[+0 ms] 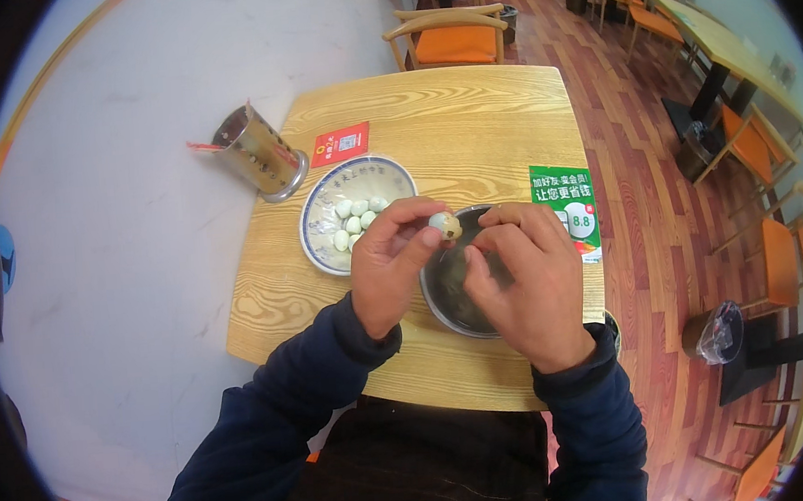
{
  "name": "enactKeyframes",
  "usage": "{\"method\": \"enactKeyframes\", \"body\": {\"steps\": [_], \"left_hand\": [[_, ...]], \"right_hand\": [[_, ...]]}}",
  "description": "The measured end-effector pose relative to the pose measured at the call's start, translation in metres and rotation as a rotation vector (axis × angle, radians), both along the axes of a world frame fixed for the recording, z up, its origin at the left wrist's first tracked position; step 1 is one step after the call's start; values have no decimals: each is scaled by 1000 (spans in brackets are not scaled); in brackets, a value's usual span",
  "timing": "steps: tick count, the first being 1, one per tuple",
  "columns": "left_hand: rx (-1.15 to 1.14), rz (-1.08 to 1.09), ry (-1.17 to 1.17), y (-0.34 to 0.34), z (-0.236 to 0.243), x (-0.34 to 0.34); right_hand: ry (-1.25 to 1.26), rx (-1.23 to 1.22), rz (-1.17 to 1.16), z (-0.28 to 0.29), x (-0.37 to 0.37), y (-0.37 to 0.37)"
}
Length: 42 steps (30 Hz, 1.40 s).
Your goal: The person peels small white eggs one by one over a metal bowl, removing the shells with both hands. The peeled eggs are placed into a ceramic bowl on the table while the shells are discarded into the metal bowl.
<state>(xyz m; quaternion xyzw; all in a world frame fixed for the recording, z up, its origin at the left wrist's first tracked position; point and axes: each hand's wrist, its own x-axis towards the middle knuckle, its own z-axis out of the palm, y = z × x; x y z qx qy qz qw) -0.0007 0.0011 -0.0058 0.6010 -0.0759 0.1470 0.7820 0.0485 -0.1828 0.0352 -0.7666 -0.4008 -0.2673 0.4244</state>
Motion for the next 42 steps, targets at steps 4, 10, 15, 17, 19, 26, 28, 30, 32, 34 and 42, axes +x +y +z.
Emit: {"method": "enactKeyframes", "body": {"steps": [4, 10, 15, 17, 19, 26, 28, 30, 32, 34, 42], "left_hand": [[-50, -36, -44, 0, -3, 0], [-103, -96, -169, -5, -5, 2], [39, -64, -156, -3, -4, 1], [133, -30, -217, -2, -4, 2], [153, -24, -219, -2, -5, 2], [239, 7, -232, -4, -6, 0], [274, 4, -245, -4, -5, 0], [294, -6, -250, -4, -4, 0], [297, -20, -251, -3, -2, -1], [287, -29, -235, -3, -2, -1], [129, -89, -219, -6, -2, 0]], "right_hand": [[162, 19, 26, -1, -6, 0], [146, 14, 50, -3, -6, 2], [137, 29, 43, -4, -5, 1], [125, 31, 37, -5, -6, 2], [123, 35, 25, -6, -6, 3], [75, 9, -24, -10, -7, 4], [64, -5, -33, -10, -7, 3], [51, -9, -36, -11, -8, 3], [61, 3, -28, -11, -8, 4], [91, 14, -23, -12, -8, 4], [131, 23, -57, -7, -9, 3]]}}
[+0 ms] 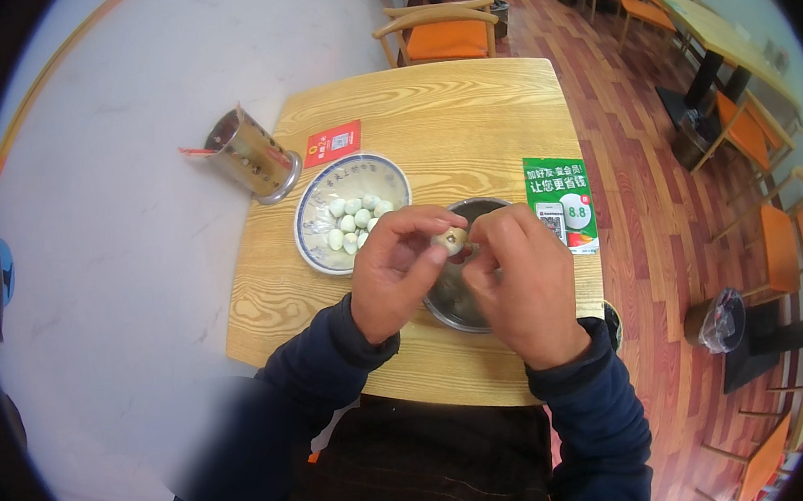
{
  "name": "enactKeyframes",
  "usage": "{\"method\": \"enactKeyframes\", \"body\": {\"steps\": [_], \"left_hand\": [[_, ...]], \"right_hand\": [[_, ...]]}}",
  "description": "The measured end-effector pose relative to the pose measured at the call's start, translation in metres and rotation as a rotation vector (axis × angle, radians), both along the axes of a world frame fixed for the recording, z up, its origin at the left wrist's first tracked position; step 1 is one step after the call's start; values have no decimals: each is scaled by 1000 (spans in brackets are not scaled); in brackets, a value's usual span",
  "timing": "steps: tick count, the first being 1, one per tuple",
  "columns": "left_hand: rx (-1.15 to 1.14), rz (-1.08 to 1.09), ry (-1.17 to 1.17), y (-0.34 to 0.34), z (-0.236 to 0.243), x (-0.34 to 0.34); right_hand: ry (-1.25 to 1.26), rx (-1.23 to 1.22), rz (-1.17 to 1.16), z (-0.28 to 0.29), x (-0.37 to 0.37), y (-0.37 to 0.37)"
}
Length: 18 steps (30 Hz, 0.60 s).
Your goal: The person peels small white eggs one by one over a metal bowl, removing the shells with both hands. The peeled eggs are placed into a ceramic bowl on the table while the shells are discarded into the metal bowl.
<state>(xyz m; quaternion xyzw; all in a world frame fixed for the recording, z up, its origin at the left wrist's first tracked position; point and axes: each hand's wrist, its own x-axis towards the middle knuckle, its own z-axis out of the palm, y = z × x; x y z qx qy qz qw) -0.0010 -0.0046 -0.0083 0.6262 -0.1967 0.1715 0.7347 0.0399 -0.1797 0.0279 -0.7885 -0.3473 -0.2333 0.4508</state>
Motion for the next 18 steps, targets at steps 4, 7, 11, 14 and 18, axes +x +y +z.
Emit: {"method": "enactKeyframes", "body": {"steps": [4, 7, 11, 14, 18], "left_hand": [[-96, -42, 46, 1, 0, 0], [-38, -1, 23, 4, 0, 2], [-2, 27, -5, 5, 1, 2], [23, 16, -7, 6, 1, 1], [23, -3, 13, 6, 0, 1]], "right_hand": [[-24, 1, 10, 3, 2, 1], [-22, -9, 7, 6, 1, -2], [9, 19, 37, 6, 0, -2], [44, 9, 68, 5, 1, -3], [74, -15, 64, 2, 2, -5]]}}
